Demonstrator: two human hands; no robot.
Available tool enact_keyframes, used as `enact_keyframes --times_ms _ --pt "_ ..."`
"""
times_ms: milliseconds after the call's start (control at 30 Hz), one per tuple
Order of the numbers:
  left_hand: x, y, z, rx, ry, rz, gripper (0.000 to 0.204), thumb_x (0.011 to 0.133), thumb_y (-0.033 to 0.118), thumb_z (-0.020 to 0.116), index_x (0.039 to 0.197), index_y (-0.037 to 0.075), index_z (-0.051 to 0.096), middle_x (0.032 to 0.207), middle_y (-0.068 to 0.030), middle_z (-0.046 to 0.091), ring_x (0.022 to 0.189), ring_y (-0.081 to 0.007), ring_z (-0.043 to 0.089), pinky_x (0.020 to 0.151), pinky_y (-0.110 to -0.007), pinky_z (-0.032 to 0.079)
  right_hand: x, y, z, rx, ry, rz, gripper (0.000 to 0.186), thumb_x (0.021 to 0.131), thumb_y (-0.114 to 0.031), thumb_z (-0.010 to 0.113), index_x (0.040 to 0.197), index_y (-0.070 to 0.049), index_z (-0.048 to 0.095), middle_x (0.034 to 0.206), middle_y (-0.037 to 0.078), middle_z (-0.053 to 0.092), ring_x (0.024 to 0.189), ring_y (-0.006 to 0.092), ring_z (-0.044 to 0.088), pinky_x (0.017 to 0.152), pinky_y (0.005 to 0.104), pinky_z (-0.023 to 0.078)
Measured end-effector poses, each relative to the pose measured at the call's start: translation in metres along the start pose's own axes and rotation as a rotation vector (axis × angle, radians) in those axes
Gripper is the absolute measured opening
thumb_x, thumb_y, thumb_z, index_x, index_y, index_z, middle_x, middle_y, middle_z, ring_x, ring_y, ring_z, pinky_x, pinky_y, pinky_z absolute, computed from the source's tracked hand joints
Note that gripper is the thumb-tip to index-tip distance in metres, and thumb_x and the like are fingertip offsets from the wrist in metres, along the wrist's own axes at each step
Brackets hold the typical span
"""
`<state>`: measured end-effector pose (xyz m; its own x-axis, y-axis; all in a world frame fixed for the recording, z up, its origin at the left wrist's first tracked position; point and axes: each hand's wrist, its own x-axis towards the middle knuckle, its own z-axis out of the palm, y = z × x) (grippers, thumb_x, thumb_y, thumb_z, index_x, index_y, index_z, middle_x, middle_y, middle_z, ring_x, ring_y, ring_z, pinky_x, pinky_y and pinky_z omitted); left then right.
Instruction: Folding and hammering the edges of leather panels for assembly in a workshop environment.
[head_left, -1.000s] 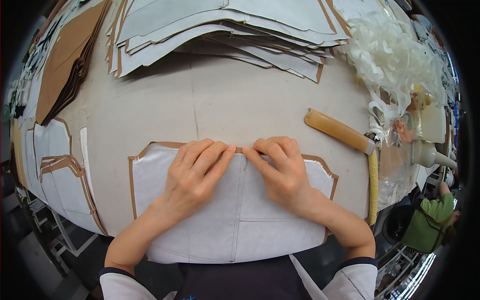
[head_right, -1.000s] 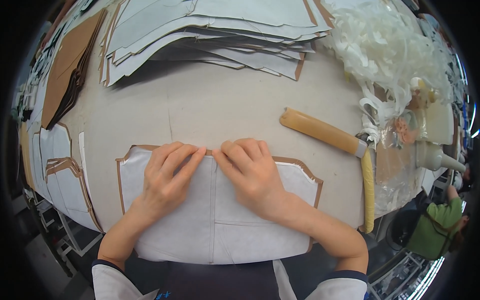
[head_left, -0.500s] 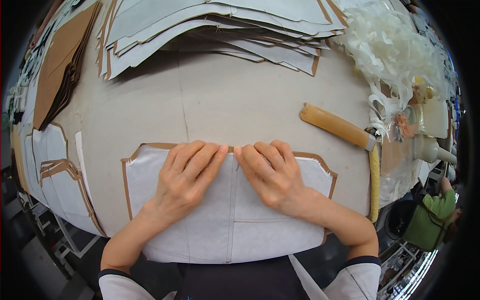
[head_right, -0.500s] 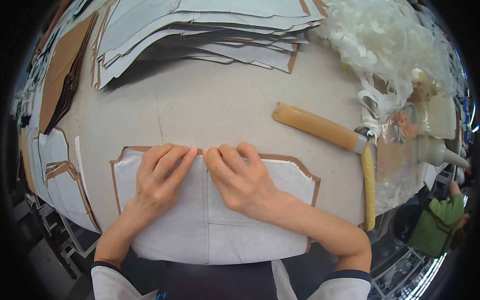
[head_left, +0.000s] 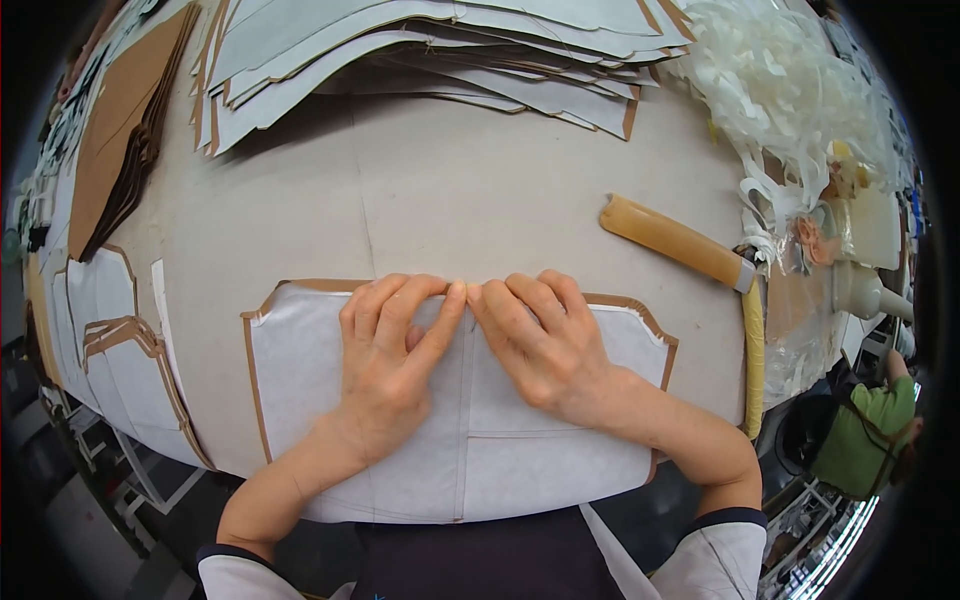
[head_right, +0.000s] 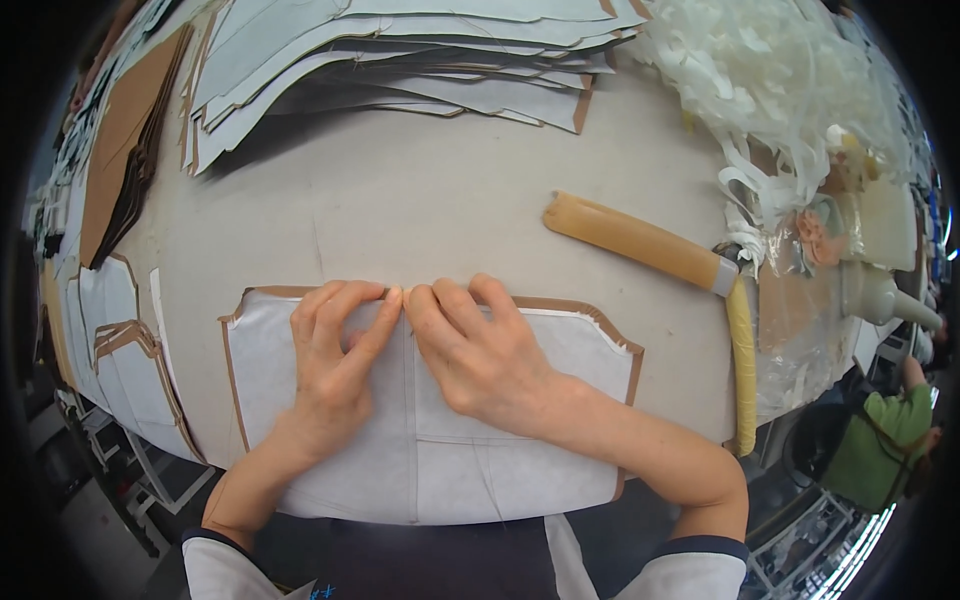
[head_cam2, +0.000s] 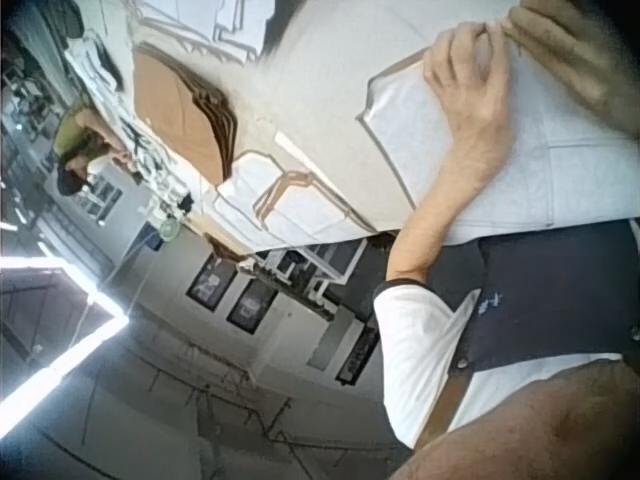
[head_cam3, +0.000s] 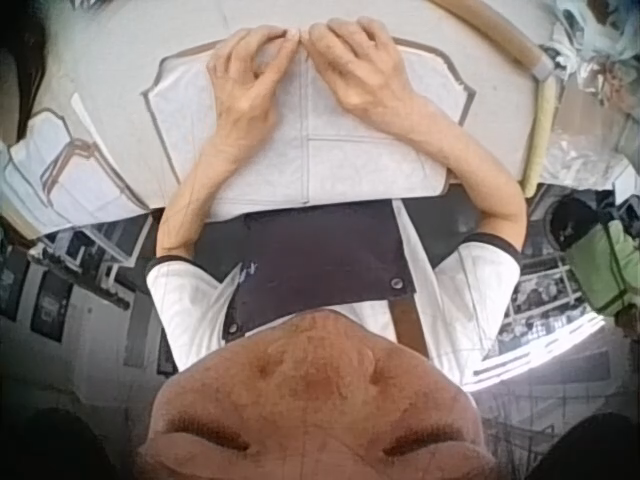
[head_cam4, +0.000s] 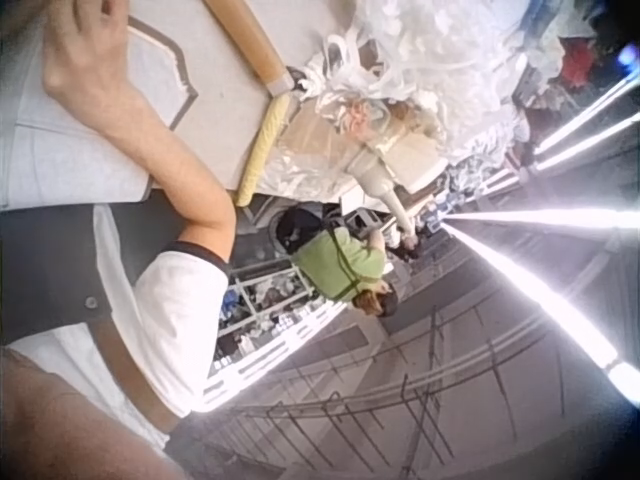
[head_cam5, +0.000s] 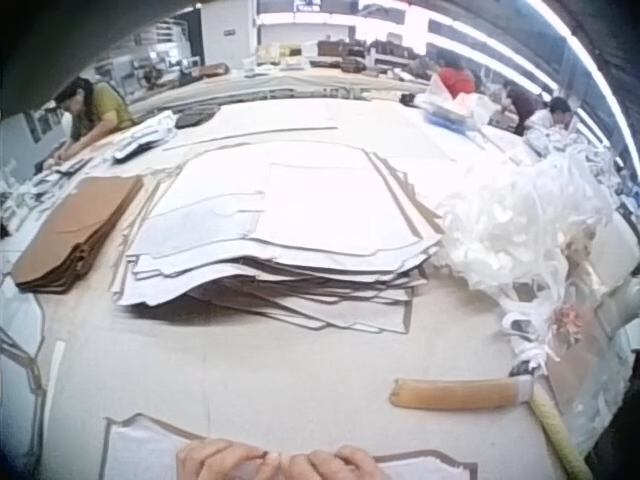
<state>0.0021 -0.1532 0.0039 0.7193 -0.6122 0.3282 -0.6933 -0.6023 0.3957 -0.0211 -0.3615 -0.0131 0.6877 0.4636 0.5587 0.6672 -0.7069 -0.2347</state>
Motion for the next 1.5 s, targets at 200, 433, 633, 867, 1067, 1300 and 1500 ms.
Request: enact_keyframes --times_ms 200,433,633,867,1067,1300,1500 --pt "-0.012 0.0 -0.011 0.032 0.016 -0.069 0.057 0.075 -0.006 0.065 0.13 0.004 0.071 0.126 -0.0081 0.062 0.122 -0.0285 0.055 0.113 -0.051 0.034 0.001 0.001 -0.002 -0.025 -0.006 -0.007 0.031 0.072 0.001 0.074 0.099 0.015 0.07 0.115 0.022 0.063 0.103 0.0314 0.062 0.079 0.0439 0.049" --pt "-0.009 0.006 -0.001 0.11 0.028 -0.053 0.06 0.073 -0.006 0.068 0.131 0.004 0.072 0.126 -0.009 0.06 0.121 -0.0288 0.053 0.113 -0.052 0.034 0.003 0.0 -0.004 -0.012 -0.025 -0.014 0.033 0.073 0.002 0.074 0.103 0.017 0.07 0.115 0.023 0.063 0.103 0.0315 0.062 0.079 0.0437 0.05" --pt "-0.005 0.015 0.006 0.053 0.042 -0.091 0.061 0.074 -0.007 0.067 0.134 0.003 0.07 0.127 -0.0092 0.059 0.122 -0.028 0.053 0.113 -0.052 0.033 0.003 -0.004 -0.009 -0.044 -0.069 -0.027 0.031 0.073 0.003 0.071 0.101 0.016 0.069 0.115 0.024 0.063 0.103 0.0326 0.062 0.082 0.044 0.05" --pt "-0.008 0.015 0.012 0.216 0.088 0.026 0.052 0.079 -0.002 0.067 0.131 -0.002 0.068 0.122 -0.0108 0.062 0.117 -0.0265 0.058 0.112 -0.051 0.036 0.001 0.031 -0.064 0.019 -0.087 0.241 0.035 0.078 0.0 0.075 0.113 0.002 0.071 0.114 0.016 0.064 0.105 0.032 0.063 0.086 0.0463 0.048" --pt "-0.009 0.017 0.012 0.172 0.136 0.05 0.049 0.08 0.001 0.068 0.128 -0.006 0.067 0.12 -0.013 0.064 0.114 -0.0279 0.061 0.107 -0.048 0.043 -0.03 0.089 -0.098 -0.101 -0.215 0.485 0.043 0.084 -0.01 0.082 0.125 -0.004 0.071 0.113 0.012 0.064 0.101 0.0294 0.063 0.082 0.0427 0.051" --pt "-0.016 0.017 0.007 0.168 0.137 0.004 0.047 0.082 0.006 0.065 0.127 -0.006 0.067 0.127 -0.0145 0.062 0.122 -0.0304 0.059 0.105 -0.047 0.047 0.062 0.058 -0.063 0.266 -0.25 0.293 0.039 0.088 -0.011 0.079 0.126 -0.005 0.072 0.107 0.011 0.063 0.097 0.0289 0.062 0.082 0.0425 0.051" --pt "-0.024 0.019 0.004 0.066 0.148 0.007 0.047 0.082 0.006 0.064 0.128 -0.004 0.067 0.131 -0.0157 0.063 0.127 -0.0321 0.059 0.107 -0.047 0.049 0.117 0.062 -0.022 0.262 -0.522 -0.192 0.031 0.09 -0.015 0.075 0.12 -0.01 0.074 0.111 0.006 0.065 0.098 0.0253 0.062 0.087 0.0393 0.048"
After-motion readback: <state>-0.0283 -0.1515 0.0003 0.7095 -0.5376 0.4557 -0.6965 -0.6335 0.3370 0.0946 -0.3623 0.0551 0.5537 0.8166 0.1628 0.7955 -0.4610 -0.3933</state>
